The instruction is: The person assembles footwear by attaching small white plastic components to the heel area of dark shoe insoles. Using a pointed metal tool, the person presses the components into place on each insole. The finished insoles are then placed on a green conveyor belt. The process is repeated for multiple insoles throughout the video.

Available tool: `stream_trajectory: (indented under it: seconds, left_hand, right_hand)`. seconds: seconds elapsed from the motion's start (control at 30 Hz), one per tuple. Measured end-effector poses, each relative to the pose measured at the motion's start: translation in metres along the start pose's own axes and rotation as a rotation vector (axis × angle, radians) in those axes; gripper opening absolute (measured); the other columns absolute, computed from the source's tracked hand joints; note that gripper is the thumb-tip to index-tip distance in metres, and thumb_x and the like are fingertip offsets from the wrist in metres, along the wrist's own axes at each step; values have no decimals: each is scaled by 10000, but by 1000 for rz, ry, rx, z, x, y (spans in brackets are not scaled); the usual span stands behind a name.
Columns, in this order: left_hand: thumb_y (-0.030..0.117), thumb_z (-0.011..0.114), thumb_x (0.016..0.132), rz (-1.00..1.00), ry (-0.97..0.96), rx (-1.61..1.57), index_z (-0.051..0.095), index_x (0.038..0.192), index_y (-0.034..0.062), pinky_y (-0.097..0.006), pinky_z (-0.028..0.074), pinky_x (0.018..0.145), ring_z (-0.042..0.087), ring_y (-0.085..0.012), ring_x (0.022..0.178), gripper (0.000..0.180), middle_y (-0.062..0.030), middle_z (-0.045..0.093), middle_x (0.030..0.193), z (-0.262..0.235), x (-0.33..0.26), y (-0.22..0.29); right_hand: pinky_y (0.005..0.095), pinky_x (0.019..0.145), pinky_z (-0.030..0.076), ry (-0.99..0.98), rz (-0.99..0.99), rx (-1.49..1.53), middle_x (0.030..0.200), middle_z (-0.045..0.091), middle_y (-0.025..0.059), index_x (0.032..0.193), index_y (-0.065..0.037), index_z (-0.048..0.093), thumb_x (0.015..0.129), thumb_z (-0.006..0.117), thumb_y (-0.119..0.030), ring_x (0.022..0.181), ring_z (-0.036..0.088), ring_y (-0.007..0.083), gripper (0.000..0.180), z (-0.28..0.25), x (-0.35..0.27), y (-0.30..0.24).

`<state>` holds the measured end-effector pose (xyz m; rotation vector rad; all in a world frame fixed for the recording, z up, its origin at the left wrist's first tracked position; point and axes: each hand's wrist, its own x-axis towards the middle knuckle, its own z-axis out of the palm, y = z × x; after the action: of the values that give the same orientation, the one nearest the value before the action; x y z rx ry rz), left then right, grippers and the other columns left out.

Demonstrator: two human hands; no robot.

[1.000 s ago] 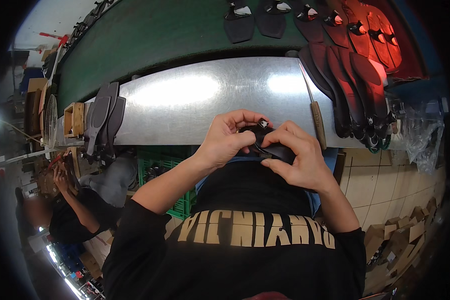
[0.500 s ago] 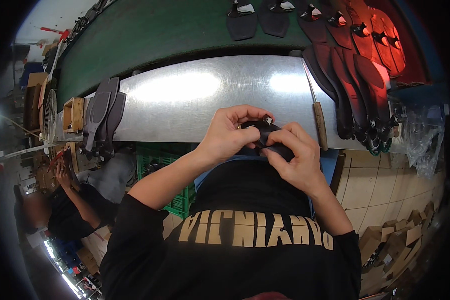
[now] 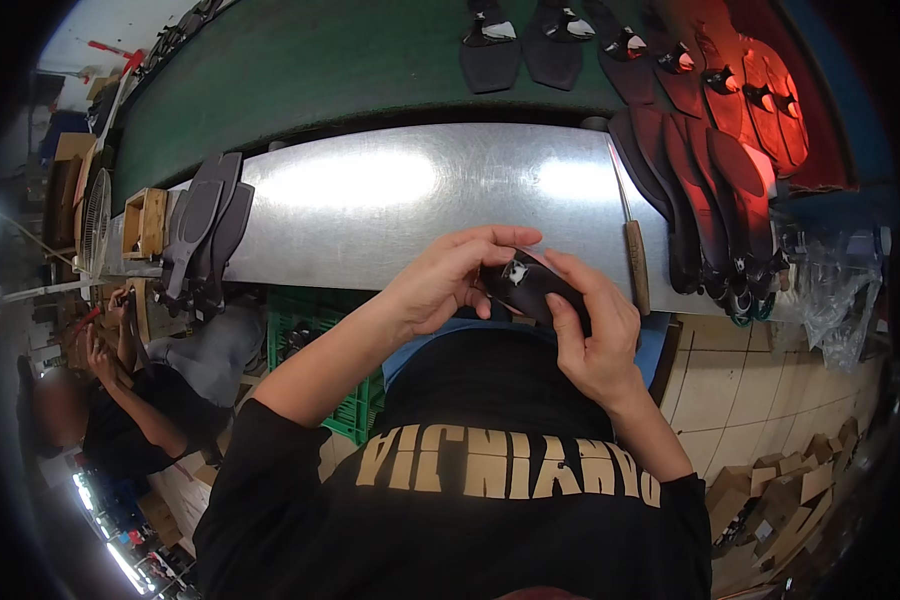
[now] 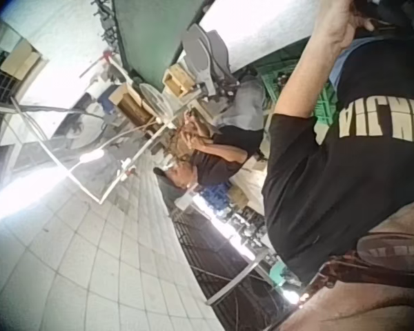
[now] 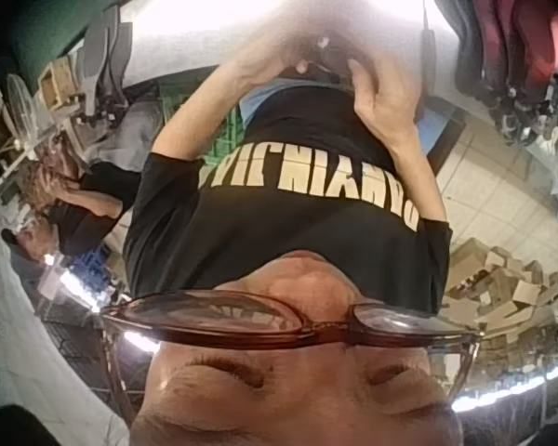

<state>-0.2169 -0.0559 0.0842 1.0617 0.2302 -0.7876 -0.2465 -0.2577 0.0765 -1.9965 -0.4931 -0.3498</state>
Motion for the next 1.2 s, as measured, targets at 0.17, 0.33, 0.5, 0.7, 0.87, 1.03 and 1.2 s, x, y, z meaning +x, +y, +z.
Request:
stream_trajectory:
  seconds: [0.17,0.33,0.5,0.7,0.87,1.03,1.2]
  left_hand:
    - [169,431,934,-5,70,157,573,1181,8,-203,523,518,633,-100,805,328,-88,629,993,-2,0,-12]
    - [157,401,930,63,170,147,623,1067,12,-234,508,506,597,-112,753,298,-74,610,902,15,-2,-20]
    - [129,367,924,44,126,352,612,1057,10,-221,520,509,604,-113,839,303,-85,608,1088,9,2,-29]
    - [122,436,919,49,89,345,610,1059,27,-228,516,519,585,-99,818,242,-69,610,1046,10,-2,-33]
    - [115,485,911,17,71,405,600,1055,39,-234,514,563,578,-88,818,199,-47,602,985,7,-5,-32]
    - [120,474,918,17,98,423,592,1029,36,-245,514,590,573,-90,791,183,-38,597,925,8,-6,-33]
    - [89,496,912,111,64,446,592,1040,21,-245,519,603,570,-91,744,174,-40,573,920,13,-16,-25]
  right_hand:
    - [323,601,499,-72,200,69,781,667,114,886,-31,640,763,724,-22,678,655,246,149,1,-8,1]
    - [323,562,475,-79,153,18,703,639,92,808,-34,603,769,724,-30,628,636,239,128,5,-10,3]
    - [321,549,458,-89,239,74,689,630,97,793,-33,604,778,711,-24,595,621,233,109,8,-14,-1]
    - [289,549,456,-121,394,200,673,627,96,781,-20,608,771,714,-21,579,620,191,106,6,-18,5]
    - [255,576,477,-123,463,266,678,650,81,785,-8,621,770,721,-12,609,633,132,101,8,-21,8]
    - [225,617,496,-124,606,409,687,667,56,827,1,653,773,727,0,654,630,78,91,10,-23,7]
    - [200,641,476,-335,744,715,747,661,15,858,-8,658,793,730,-15,700,612,55,97,-3,-8,18]
